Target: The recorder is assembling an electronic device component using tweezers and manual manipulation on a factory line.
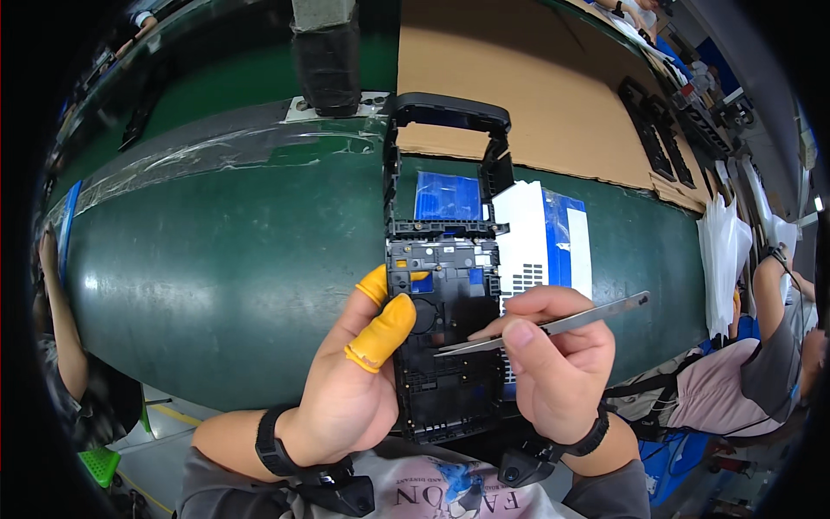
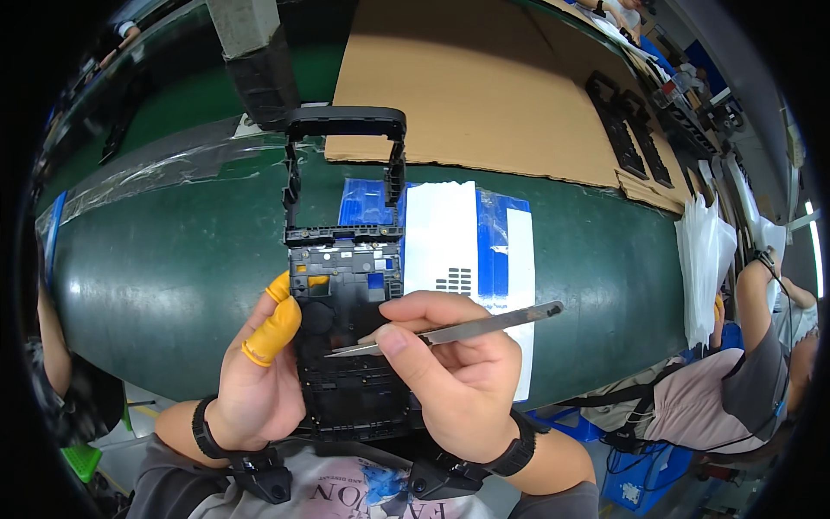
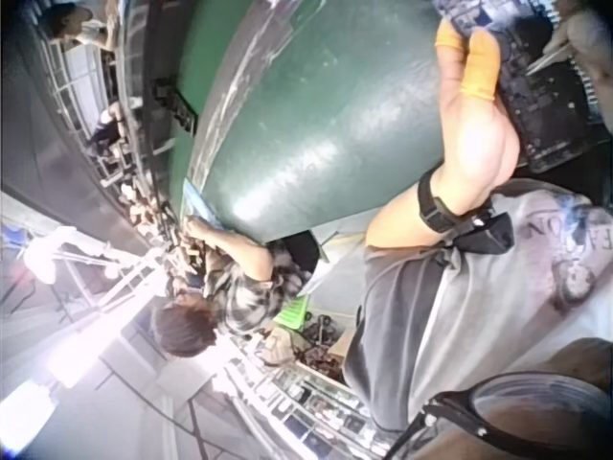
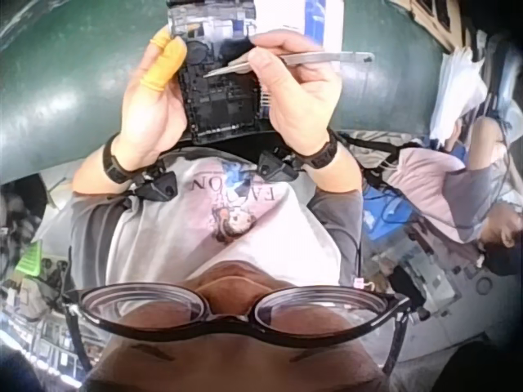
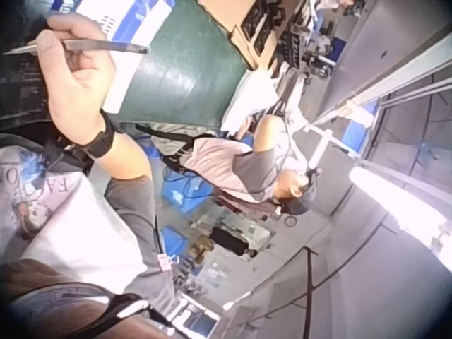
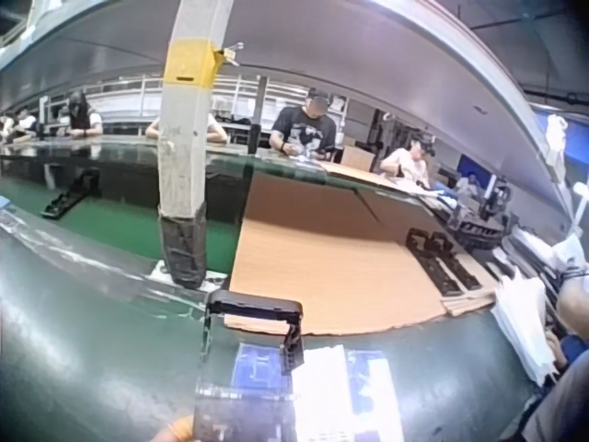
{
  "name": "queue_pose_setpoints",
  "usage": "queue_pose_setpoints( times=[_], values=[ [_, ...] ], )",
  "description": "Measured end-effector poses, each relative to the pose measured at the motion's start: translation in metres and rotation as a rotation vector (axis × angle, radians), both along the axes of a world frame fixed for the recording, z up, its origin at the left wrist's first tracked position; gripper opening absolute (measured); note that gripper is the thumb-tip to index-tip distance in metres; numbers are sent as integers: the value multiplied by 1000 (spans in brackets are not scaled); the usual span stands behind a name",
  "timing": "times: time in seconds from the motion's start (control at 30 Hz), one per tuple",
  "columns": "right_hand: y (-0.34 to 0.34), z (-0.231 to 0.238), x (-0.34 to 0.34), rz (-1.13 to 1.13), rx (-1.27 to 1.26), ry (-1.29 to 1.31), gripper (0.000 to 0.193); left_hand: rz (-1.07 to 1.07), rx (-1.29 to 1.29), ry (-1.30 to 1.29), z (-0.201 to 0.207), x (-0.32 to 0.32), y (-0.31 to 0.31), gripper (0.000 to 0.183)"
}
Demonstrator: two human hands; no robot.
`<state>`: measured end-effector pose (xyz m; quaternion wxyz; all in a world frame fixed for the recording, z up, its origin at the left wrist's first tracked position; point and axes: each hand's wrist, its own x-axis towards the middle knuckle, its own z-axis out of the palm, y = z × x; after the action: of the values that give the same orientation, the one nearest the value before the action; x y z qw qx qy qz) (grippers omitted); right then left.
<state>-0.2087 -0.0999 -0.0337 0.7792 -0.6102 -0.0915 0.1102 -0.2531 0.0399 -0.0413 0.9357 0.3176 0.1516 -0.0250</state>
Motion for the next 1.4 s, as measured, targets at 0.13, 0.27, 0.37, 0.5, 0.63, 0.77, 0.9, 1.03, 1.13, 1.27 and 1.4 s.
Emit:
queue_pose_setpoints(
  times=[0.13,0.27,0.37,0.5,0.63,0.77,0.9,1.03,1.13,1.27,1.4],
  values=[
    [3,0,0,22,-18,6,16,15,4,9,1,0,-2,39],
    [-1,-3,2,61,60,15,17,21,5,5,2,1,0,40],
    [-3,-5,4,120,108,14,18,17,-5,-9,3,1,1,40],
    [7,0,2,0,-8,5,15,12,-13,-18,2,1,0,40],
    [4,-1,1,1,-5,10,15,25,-7,-18,3,0,-1,40],
    [-3,-3,-1,105,74,-7,18,13,-60,-34,2,-4,-3,39],
    [-1,-2,-1,2,26,28,17,-7,-174,-66,-1,-2,1,39],
    [-4,7,7,-91,187,83,19,-25,-46,-24,-1,1,5,51],
    [-15,17,16,-164,245,13,19,-42,92,-16,8,-6,16,54],
    [-64,25,25,-342,199,-149,20,35,297,69,4,-30,63,54],
    [-111,9,24,-404,194,-121,18,251,375,52,11,-32,140,39]
  ],
)
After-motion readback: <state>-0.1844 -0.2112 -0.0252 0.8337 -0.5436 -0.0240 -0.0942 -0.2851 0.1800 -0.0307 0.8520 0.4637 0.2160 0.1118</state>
